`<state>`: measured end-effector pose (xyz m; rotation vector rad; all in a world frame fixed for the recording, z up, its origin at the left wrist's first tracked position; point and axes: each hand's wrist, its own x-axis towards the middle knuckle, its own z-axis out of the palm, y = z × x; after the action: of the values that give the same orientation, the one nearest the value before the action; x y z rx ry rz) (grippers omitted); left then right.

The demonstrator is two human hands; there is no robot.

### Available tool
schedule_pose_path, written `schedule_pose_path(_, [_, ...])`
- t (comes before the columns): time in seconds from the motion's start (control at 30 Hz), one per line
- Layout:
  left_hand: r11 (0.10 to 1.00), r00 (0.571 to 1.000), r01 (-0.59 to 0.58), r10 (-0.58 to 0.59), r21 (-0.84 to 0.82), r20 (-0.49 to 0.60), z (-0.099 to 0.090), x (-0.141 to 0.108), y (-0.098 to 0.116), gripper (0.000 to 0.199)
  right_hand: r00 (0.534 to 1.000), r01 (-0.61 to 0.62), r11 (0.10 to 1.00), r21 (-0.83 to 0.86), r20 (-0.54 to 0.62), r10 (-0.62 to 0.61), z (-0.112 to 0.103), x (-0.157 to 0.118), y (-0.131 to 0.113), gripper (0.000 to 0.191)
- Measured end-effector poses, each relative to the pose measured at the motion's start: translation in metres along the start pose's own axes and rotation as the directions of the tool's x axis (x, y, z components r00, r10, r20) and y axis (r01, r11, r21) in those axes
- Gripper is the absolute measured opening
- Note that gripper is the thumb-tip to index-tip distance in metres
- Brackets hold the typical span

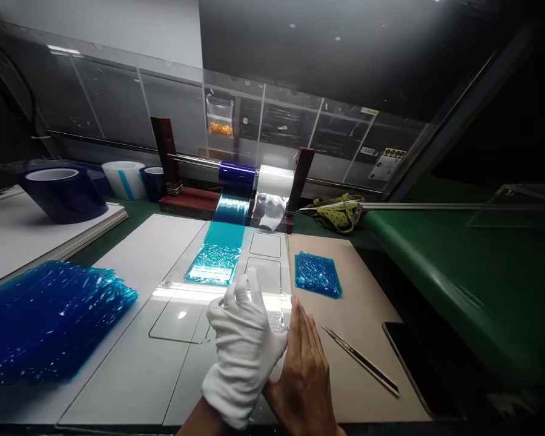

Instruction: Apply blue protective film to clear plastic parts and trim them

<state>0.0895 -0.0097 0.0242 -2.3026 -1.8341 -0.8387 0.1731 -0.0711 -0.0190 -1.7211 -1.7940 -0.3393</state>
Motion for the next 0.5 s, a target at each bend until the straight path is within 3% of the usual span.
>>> schedule_pose_path(0.13, [0.998,0.999,-0.037,0.037,-0.057,0.006,0.008,0.007,-0.015,0.113,0.99,0.101,0.994,0.033,0.094,-0.103,0.004,0.022,0.021,0.105])
schedule_pose_path(0.23, [1.0,1.0,-0.007,0.007,-0.023,0.001,0.003,0.013,-0.046,0.128,0.956,0.182,0.982,0.06,0.225,-0.191,0.006,0.052,0.055,0.11])
schedule_pose_path(0.33, [0.979,0.979,0.195,-0.19,-0.062,0.078,-0.006,0.02,-0.09,0.127,0.905,0.268,0.961,0.065,0.325,-0.275,0.013,0.085,0.089,0.111])
schedule_pose_path(0.5, [0.85,0.863,0.494,-0.452,-0.183,0.227,-0.01,0.023,-0.149,0.108,0.809,0.382,0.922,0.067,0.457,-0.369,0.031,0.123,0.113,0.115])
